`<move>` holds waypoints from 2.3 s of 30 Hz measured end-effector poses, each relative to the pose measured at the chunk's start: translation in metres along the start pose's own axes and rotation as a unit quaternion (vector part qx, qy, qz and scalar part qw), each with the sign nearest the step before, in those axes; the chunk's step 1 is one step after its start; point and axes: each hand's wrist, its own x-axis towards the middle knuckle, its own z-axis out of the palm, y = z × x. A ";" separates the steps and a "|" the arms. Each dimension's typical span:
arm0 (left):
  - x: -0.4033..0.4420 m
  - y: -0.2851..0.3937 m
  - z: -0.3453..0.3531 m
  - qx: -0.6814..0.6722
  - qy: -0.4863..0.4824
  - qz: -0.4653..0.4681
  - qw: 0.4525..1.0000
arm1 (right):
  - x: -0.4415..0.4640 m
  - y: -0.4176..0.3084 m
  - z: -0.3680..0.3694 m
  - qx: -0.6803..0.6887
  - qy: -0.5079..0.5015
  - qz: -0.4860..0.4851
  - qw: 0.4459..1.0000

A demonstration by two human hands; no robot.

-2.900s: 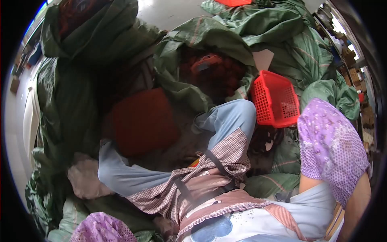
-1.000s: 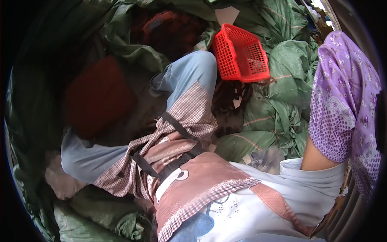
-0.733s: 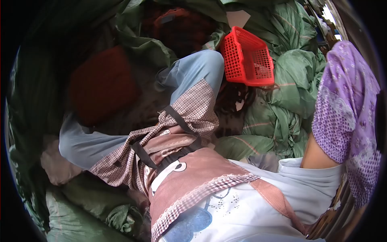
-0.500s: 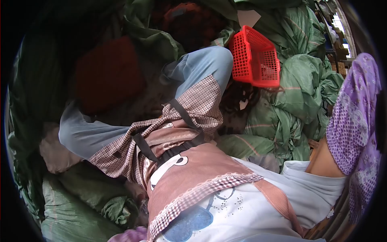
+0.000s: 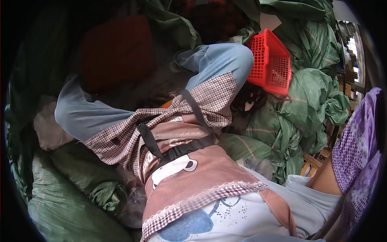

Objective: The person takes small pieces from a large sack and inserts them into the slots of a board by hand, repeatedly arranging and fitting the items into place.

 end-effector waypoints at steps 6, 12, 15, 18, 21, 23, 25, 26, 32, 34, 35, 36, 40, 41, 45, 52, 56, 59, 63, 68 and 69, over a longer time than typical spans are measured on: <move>-0.003 0.017 0.005 0.055 -0.076 -0.006 0.996 | -0.002 0.010 -0.005 -0.005 -0.005 0.014 1.000; 0.003 0.032 0.006 0.116 -0.149 0.000 0.982 | -0.001 0.020 -0.011 0.004 0.008 0.023 1.000; 0.011 0.038 0.001 0.167 -0.216 0.005 0.962 | -0.002 0.025 -0.011 0.029 0.025 0.017 0.999; 0.024 0.052 -0.021 0.265 -0.338 0.018 0.903 | -0.006 0.033 -0.007 0.067 0.047 0.010 0.997; 0.054 0.093 -0.066 0.346 -0.419 0.084 0.835 | -0.016 0.052 0.008 0.116 0.088 0.036 0.989; 0.076 0.129 -0.107 0.309 -0.248 0.164 0.904 | -0.035 0.069 0.019 0.154 0.125 0.087 0.976; 0.096 0.203 -0.135 0.082 0.113 0.249 0.958 | -0.079 0.095 0.042 0.238 0.177 0.206 0.933; 0.102 0.249 -0.148 0.042 0.194 0.317 0.927 | -0.114 0.111 0.059 0.299 0.207 0.289 0.885; 0.119 0.456 -0.075 -0.171 0.159 0.508 0.829 | -0.441 0.116 0.190 0.010 -0.213 0.681 0.701; 0.152 0.481 -0.023 -0.247 0.076 0.474 0.842 | -0.523 0.084 0.174 -0.096 -0.324 0.698 0.631; 0.162 0.484 0.003 -0.322 0.012 0.416 0.850 | -0.528 0.066 0.166 -0.133 -0.397 0.728 0.543; 0.172 0.481 0.029 -0.400 -0.049 0.320 0.857 | -0.551 0.052 0.153 -0.144 -0.448 0.707 0.528; 0.250 0.409 0.117 -0.530 -0.204 -0.095 0.817 | -0.541 0.018 0.150 -0.170 -0.404 0.749 0.496; 0.256 0.405 0.123 -0.526 -0.192 -0.185 0.808 | -0.530 0.017 0.154 -0.187 -0.386 0.773 0.468; 0.260 0.412 0.129 -0.482 -0.235 -0.143 0.832 | -0.538 0.019 0.150 -0.168 -0.370 0.819 0.406; 0.266 0.419 0.147 -0.542 -0.270 -0.078 0.792 | -0.485 0.026 0.159 -0.033 -0.315 0.890 0.328; 0.270 0.421 0.140 -0.573 -0.301 -0.060 0.760 | -0.488 0.025 0.155 0.006 -0.239 0.925 0.294; 0.266 0.427 0.137 -0.596 -0.343 -0.038 0.725 | -0.502 0.024 0.145 0.083 -0.125 0.947 0.284; 0.267 0.427 0.137 -0.610 -0.358 -0.019 0.707 | -0.513 0.023 0.145 0.110 -0.081 0.954 0.265; 0.260 0.428 0.133 -0.619 -0.378 -0.017 0.689 | -0.518 0.029 0.144 0.039 -0.230 0.915 0.328; 0.260 0.428 0.133 -0.618 -0.381 -0.014 0.688 | -0.544 0.032 0.135 0.007 -0.289 0.887 0.360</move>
